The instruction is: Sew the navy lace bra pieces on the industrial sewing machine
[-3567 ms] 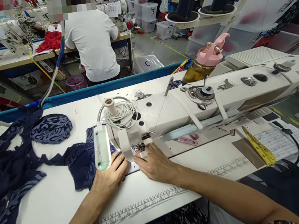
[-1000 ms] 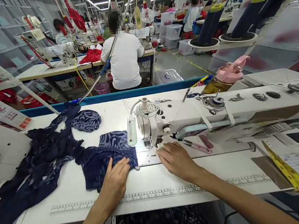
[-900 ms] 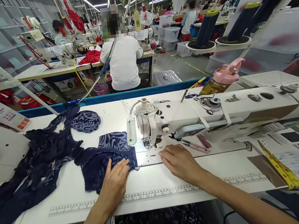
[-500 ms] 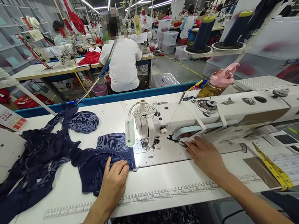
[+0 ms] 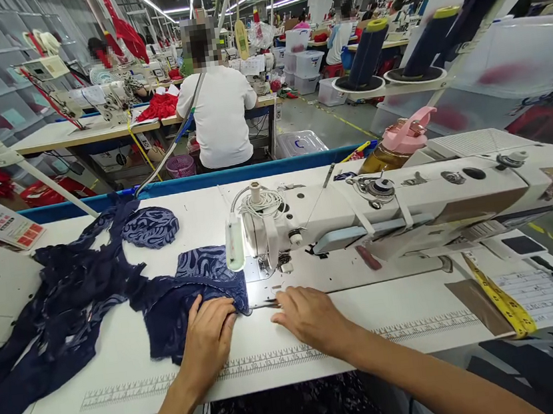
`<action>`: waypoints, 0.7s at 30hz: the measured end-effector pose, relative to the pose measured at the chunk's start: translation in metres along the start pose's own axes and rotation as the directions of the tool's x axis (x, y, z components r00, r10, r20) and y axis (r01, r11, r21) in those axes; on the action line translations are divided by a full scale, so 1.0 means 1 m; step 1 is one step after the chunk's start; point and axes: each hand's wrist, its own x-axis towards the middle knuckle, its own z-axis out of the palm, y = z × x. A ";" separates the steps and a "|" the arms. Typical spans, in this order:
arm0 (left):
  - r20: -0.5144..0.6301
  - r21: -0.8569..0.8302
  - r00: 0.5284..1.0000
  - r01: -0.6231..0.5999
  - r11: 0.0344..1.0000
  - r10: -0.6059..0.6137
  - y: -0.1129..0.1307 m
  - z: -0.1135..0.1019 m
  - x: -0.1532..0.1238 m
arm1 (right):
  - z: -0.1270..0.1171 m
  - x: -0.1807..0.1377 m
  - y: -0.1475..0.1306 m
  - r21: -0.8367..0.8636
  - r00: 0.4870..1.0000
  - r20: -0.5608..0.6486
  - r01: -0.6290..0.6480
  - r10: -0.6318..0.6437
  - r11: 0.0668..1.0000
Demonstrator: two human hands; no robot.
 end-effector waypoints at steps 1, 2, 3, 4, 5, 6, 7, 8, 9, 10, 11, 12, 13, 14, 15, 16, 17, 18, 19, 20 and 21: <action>-0.003 -0.005 1.000 0.000 1.000 0.000 -0.001 0.001 0.000 | 0.004 0.006 -0.007 0.003 0.999 0.006 0.038 -0.038 0.999; -0.008 -0.009 1.000 -0.001 1.000 0.001 -0.001 0.001 0.000 | 0.007 0.011 -0.012 0.001 0.997 0.006 0.074 -0.074 0.997; -0.012 -0.014 1.000 0.000 1.000 0.000 -0.002 0.002 0.000 | 0.010 0.015 -0.016 -0.006 0.995 -0.002 0.104 -0.104 0.995; -0.018 -0.018 1.000 0.001 1.000 -0.001 -0.002 0.002 -0.001 | 0.013 0.019 -0.018 -0.014 0.992 -0.013 0.126 -0.126 0.992; -0.022 -0.021 1.000 0.002 1.000 -0.003 -0.002 0.003 -0.001 | 0.015 0.021 -0.020 -0.019 0.990 -0.022 0.139 -0.139 0.990; -0.025 -0.024 1.000 0.003 1.000 -0.004 -0.002 0.003 -0.001 | 0.017 0.023 -0.020 -0.021 0.988 -0.030 0.150 -0.150 0.989; -0.027 -0.026 1.000 0.003 1.000 -0.004 -0.002 0.003 -0.001 | 0.019 0.024 -0.021 -0.024 0.986 -0.036 0.159 -0.160 0.987; -0.029 -0.027 1.000 0.002 1.000 -0.002 -0.002 0.003 -0.002 | 0.020 0.025 -0.021 -0.026 0.985 -0.041 0.167 -0.168 0.986; -0.031 -0.027 1.000 -0.001 1.000 0.000 -0.003 0.004 -0.002 | 0.021 0.025 -0.021 -0.028 0.984 -0.046 0.173 -0.174 0.985; -0.035 -0.026 0.999 -0.003 1.000 0.002 -0.003 0.004 -0.002 | 0.022 0.025 -0.021 -0.028 0.983 -0.048 0.177 -0.178 0.984; -0.040 -0.024 0.999 -0.006 1.000 0.005 -0.003 0.004 -0.002 | 0.022 0.025 -0.020 -0.027 0.982 -0.050 0.179 -0.180 0.983; -0.045 -0.021 0.999 -0.008 1.000 0.007 -0.004 0.004 -0.002 | 0.023 0.025 -0.020 -0.025 0.982 -0.052 0.180 -0.181 0.983; -0.050 -0.018 0.999 -0.010 1.000 0.009 -0.004 0.005 -0.002 | 0.022 0.025 -0.019 -0.022 0.982 -0.053 0.180 -0.181 0.983; -0.055 -0.017 0.998 -0.012 1.000 0.011 -0.004 0.005 -0.002 | 0.022 0.024 -0.018 -0.016 0.982 -0.054 0.180 -0.180 0.984; -0.058 -0.016 0.998 -0.014 1.000 0.013 -0.004 0.005 -0.002 | 0.021 0.023 -0.018 -0.008 0.983 -0.053 0.177 -0.177 0.984; -0.061 -0.016 0.998 -0.017 1.000 0.016 -0.005 0.005 -0.002 | 0.020 0.023 -0.017 0.000 0.984 -0.052 0.172 -0.171 0.985; -0.063 -0.017 0.998 -0.018 1.000 0.017 -0.005 0.005 -0.002 | 0.019 0.022 -0.016 0.010 0.985 -0.049 0.164 -0.163 0.986; -0.067 -0.019 0.998 -0.018 1.000 0.016 -0.004 0.005 -0.002 | 0.018 0.022 -0.015 0.021 0.987 -0.042 0.154 -0.153 0.988; -0.071 -0.022 0.997 -0.017 1.000 0.015 -0.004 0.005 -0.002 | 0.017 0.022 -0.014 0.034 0.989 -0.034 0.144 -0.142 0.989; -0.075 -0.025 0.997 -0.015 1.000 0.013 -0.004 0.005 -0.003 | 0.017 0.022 -0.014 0.046 0.991 -0.025 0.134 -0.133 0.990; -0.078 -0.029 0.997 -0.013 0.999 0.010 -0.004 0.005 -0.003 | 0.017 0.022 -0.014 0.060 0.992 -0.015 0.127 -0.127 0.990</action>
